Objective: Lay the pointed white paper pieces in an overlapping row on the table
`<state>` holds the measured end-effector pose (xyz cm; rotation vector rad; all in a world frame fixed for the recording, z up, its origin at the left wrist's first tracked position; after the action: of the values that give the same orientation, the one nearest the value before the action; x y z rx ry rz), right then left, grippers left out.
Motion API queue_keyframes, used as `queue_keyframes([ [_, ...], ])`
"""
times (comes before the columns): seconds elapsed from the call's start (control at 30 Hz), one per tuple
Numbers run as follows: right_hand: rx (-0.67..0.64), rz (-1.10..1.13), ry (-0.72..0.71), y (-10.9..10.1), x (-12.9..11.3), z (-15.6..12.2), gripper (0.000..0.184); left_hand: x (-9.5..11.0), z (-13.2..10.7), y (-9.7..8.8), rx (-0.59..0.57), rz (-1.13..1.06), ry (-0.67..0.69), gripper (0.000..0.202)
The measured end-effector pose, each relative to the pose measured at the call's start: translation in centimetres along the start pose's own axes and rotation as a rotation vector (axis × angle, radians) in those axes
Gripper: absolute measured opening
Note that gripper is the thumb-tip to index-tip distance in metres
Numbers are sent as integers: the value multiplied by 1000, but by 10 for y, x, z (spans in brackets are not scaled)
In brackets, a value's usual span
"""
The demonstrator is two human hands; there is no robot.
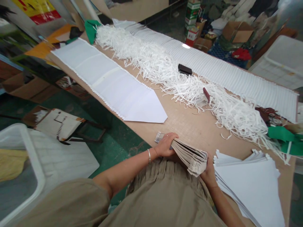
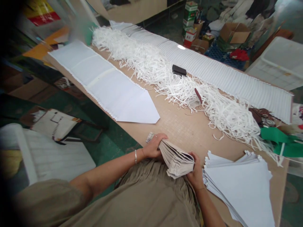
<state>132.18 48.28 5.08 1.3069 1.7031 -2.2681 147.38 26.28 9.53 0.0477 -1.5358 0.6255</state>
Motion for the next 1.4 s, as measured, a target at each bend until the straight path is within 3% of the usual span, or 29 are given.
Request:
queue_keyframes([
  [0.17, 79, -1, 62, -10, -2, 3, 44, 0, 0, -5, 91, 29, -50, 33],
  [0.27, 91, -23, 57, -14, -8, 4, 48, 8, -7, -8, 192, 23, -13, 39],
  [0.37, 33, 18, -17, -4, -8, 5, 52, 7, -10, -9, 201, 1, -10, 50],
  [0.57, 43, 8, 56, 8, 17, 8, 44, -4, -8, -12, 214, -15, -70, 34],
  [0.73, -6, 66, 23, 15, 9, 5, 48, -7, -19, -7, 243, 0, -93, 38],
  [0.93, -116, -2, 217, 14, 24, 29, 54, -20, -2, -9, 70, 100, -250, 44],
  [1.03, -309, 55, 293, 7, 22, 60, 57, -35, 18, -21, -45, 168, -461, 50],
  [1.1, -502, 167, 322, 10, 13, 79, 55, -49, 34, -26, -100, 178, -575, 55],
  [1.17, -603, 207, 372, 13, 5, 93, 49, -64, 49, -26, -143, 181, -661, 50],
  [1.3, -528, 106, 434, 15, 0, 112, 38, -93, 60, -18, -170, 231, -802, 44],
  [1.4, -496, 73, 428, 14, 5, 119, 35, -97, 57, -11, -138, 289, -824, 47],
])
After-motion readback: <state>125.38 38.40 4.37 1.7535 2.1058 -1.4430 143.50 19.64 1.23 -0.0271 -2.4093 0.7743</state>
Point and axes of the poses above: each hand's wrist, its own z-axis towards the middle knuckle, its own y-axis out of the palm, x = y × z, the point moved 8 cm from there along z, towards the middle knuckle, and after that the axes turned 15 degrees about -z, right-handed, at the moved point
